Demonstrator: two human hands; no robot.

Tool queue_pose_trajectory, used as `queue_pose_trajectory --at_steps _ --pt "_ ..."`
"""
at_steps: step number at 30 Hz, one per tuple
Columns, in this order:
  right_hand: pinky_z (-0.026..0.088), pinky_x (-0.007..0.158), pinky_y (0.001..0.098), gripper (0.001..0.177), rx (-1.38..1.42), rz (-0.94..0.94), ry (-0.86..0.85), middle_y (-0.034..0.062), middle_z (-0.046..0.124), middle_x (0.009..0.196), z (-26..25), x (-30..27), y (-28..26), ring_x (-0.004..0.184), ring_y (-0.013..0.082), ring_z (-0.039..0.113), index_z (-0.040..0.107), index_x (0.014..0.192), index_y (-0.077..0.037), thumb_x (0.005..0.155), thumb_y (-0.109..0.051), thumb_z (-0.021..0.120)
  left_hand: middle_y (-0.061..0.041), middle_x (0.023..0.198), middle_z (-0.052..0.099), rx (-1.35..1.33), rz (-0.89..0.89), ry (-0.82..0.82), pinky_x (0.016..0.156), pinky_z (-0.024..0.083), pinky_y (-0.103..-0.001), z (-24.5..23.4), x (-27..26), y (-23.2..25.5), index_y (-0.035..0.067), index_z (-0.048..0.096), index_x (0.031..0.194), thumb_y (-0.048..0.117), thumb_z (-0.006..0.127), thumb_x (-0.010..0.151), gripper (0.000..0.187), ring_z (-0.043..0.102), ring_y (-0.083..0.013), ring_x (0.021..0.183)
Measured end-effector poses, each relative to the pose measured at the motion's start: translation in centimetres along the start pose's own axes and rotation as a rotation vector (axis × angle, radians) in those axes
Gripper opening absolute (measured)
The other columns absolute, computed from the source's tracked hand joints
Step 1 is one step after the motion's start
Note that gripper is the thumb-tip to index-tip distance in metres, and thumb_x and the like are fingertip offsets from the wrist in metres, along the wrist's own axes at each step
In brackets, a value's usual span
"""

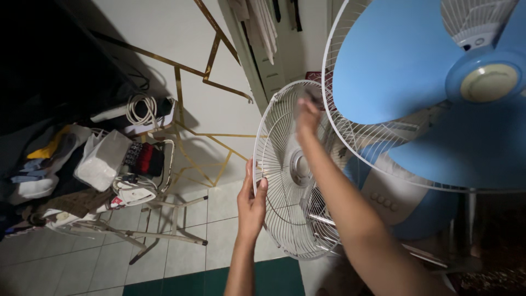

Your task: The person attaches the fan blades to the motor hub, secures them with a nut, and then wipes the front metal grille with a cloth. The person handles the fan blades, the central nut, and the front grille.

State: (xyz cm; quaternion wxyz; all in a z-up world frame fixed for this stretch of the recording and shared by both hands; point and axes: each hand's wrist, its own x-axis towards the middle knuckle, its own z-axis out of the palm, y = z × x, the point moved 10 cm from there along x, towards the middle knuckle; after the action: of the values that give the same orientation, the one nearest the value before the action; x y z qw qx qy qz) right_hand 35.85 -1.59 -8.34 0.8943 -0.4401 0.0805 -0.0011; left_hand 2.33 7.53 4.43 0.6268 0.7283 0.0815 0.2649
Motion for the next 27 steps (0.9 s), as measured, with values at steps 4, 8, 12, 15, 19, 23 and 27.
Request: queue_pose_trajectory --at_steps 4,8,12,15,19,23,27 --pt "0.041 0.112 0.0317 0.041 -0.271 -0.121 -0.05 0.0077 0.059 0.144 4.6 -5.1 -3.0 0.131 0.0215 0.059 0.061 0.139 -0.009 0.099 -0.017 0.062 -0.018 0.164 0.038 -0.004 0.01 -0.014 0.118 0.032 -0.038 -0.3 0.5 -0.1 0.002 0.035 0.157 0.022 0.06 0.099 0.067 0.038 -0.0247 0.15" --pt "0.043 0.113 0.0317 0.044 -0.164 -0.177 -0.211 0.0116 0.055 0.151 6.2 -10.3 -4.2 0.132 0.0195 0.06 0.056 0.143 -0.006 0.1 -0.015 0.062 -0.019 0.159 0.046 0.015 -0.007 -0.017 0.116 0.034 -0.037 -0.3 1.3 -0.6 0.003 0.034 0.158 0.025 0.06 0.099 0.067 0.044 -0.0251 0.146" --pt "0.041 0.113 0.0287 0.047 -0.161 -0.239 -0.39 0.0127 0.053 0.153 6.7 -14.7 -4.8 0.135 0.0144 0.054 0.052 0.147 -0.003 0.102 -0.014 0.06 -0.02 0.158 0.048 0.05 0.08 -0.038 0.118 0.035 -0.036 0.3 2.0 0.0 0.001 0.034 0.158 0.027 0.057 0.105 0.063 0.042 -0.0242 0.148" --pt "0.043 0.11 0.0278 0.045 -0.125 -0.206 -0.486 0.0122 0.056 0.152 6.2 -17.7 -4.4 0.13 0.0139 0.057 0.052 0.147 -0.001 0.104 -0.011 0.059 -0.016 0.156 0.052 0.014 -0.047 -0.005 0.102 0.047 -0.035 0.3 2.6 -1.6 0.004 0.038 0.157 0.032 0.054 0.101 0.065 0.062 -0.0238 0.121" --pt "0.046 0.108 0.0263 0.046 -0.224 -0.191 -0.62 0.0091 0.061 0.145 4.4 -22.4 -3.6 0.126 0.0124 0.06 0.052 0.148 -0.002 0.102 -0.004 0.053 -0.016 0.153 0.054 0.003 -0.02 0.011 0.096 0.047 -0.033 0.5 2.9 -1.8 0.003 0.038 0.159 0.033 0.052 0.104 0.064 0.056 -0.017 0.11" --pt "0.048 0.103 0.0262 0.037 -0.368 -0.214 -0.695 0.0065 0.067 0.132 1.8 -26.1 -2.5 0.12 0.0099 0.06 0.059 0.142 0.0 0.108 0.0 0.047 -0.016 0.16 0.049 -0.026 0.16 0.033 0.114 0.042 -0.033 0.9 3.1 0.4 -0.001 0.038 0.16 0.028 0.053 0.113 0.057 0.052 -0.0176 0.139" --pt "0.051 0.1 0.0259 0.04 -0.41 -0.119 -0.832 0.0064 0.07 0.121 -1.7 -27.8 -0.6 0.112 0.0111 0.063 0.061 0.137 0.0 0.1 0.002 0.047 -0.029 0.133 0.061 -0.233 -0.224 0.052 0.095 0.052 -0.039 1.9 2.4 -2.2 0.011 0.033 0.167 0.024 0.059 0.103 0.07 0.064 -0.0295 0.107"
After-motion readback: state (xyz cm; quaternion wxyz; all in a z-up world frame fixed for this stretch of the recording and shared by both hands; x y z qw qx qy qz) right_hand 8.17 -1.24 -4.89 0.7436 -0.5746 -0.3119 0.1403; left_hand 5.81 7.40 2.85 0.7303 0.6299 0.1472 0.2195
